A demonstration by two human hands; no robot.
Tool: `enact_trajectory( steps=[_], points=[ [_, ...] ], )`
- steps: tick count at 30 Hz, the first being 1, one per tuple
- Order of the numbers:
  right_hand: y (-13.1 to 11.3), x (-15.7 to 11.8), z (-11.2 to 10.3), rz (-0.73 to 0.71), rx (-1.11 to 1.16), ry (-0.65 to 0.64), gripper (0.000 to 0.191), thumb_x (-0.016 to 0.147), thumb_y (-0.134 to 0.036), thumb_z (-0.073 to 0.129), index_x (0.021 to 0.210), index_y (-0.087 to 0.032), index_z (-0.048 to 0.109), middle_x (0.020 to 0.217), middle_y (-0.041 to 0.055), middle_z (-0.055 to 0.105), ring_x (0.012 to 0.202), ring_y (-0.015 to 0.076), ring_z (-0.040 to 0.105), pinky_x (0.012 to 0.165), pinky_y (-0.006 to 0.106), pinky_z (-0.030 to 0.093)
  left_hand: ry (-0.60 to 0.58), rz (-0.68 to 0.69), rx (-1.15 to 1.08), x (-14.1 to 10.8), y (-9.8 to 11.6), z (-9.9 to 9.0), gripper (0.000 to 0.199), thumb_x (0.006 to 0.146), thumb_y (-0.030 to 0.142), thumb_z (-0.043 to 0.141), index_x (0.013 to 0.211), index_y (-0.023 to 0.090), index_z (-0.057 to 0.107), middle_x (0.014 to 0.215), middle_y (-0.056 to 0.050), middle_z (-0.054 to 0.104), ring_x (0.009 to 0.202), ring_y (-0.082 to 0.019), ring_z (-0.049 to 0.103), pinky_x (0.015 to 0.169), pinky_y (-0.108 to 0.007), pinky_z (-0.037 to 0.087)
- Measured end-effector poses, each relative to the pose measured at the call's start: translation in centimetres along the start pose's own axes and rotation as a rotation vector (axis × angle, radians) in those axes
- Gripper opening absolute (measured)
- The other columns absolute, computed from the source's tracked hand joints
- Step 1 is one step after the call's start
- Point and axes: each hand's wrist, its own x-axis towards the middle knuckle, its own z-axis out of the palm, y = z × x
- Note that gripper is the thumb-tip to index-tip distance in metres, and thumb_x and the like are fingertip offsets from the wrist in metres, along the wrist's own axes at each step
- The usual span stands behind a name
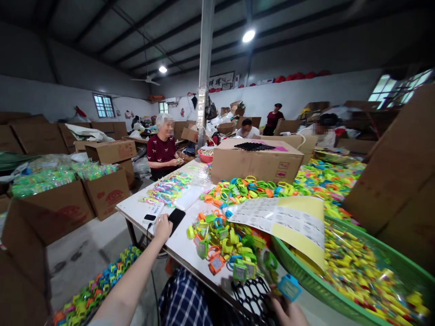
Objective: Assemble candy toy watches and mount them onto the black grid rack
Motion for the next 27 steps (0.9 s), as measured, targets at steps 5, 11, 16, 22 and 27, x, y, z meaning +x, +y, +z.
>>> enact_trajectory(
  steps=[5,11,16,22,27],
  points=[
    [-0.2,0.6,0.4,0.009,-0.028,-0.029,0.047,0.055,-0.056,0.053,0.077,-0.017,0.065,0.089,0.0164,0.071,0.093,0.0371,0.063,0.089,0.045,0.047,-0.018,0.041,-0.013,0.1,-0.7,0.1,0.026,0.08,0.013,0.041,0.105,0.016,0.049,0.109,-0.01,0.056,0.106,-0.02,0.053,0.098,-0.035,0.037],
    [-0.1,0.6,0.7,-0.01,-0.012,-0.027,0.044,0.055,-0.055,0.054,0.077,-0.019,0.066,0.087,0.0144,0.071,0.089,0.0345,0.065,0.082,0.041,0.051,0.021,0.105,-0.004,-0.6,-0.3,0.0,0.03,0.083,0.014,0.037,0.111,0.013,0.046,0.116,-0.013,0.052,0.116,-0.023,0.047,0.102,-0.039,0.033],
    [0.3,0.8,0.9,-0.043,-0.032,-0.005,0.042,0.054,-0.055,0.054,0.073,-0.019,0.066,0.084,0.014,0.072,0.086,0.0337,0.066,0.083,0.04,0.05,-0.052,0.238,-0.004,-1.5,-0.2,0.0,0.03,0.08,0.016,0.043,0.109,0.015,0.05,0.11,-0.01,0.056,0.109,-0.022,0.051,0.101,-0.038,0.034],
    [-0.3,0.7,0.7,-0.046,-0.056,-0.011,0.044,0.053,-0.057,0.054,0.072,-0.02,0.067,0.085,0.0144,0.072,0.087,0.0343,0.066,0.083,0.041,0.051,-0.043,0.23,-0.029,-2.4,-0.3,0.2,0.034,0.078,0.016,0.045,0.111,0.015,0.049,0.112,-0.011,0.056,0.111,-0.024,0.05,0.1,-0.041,0.033],
    [-1.7,0.4,0.3,-0.078,-0.055,-0.002,0.042,0.053,-0.063,0.056,0.064,-0.022,0.062,0.08,0.0124,0.072,0.082,0.0317,0.067,0.078,0.037,0.053,0.044,0.181,-0.099,-2.1,0.5,-0.8,0.033,0.078,0.019,0.044,0.112,0.015,0.048,0.115,-0.013,0.054,0.116,-0.026,0.047,0.101,-0.044,0.032]
  ],
)
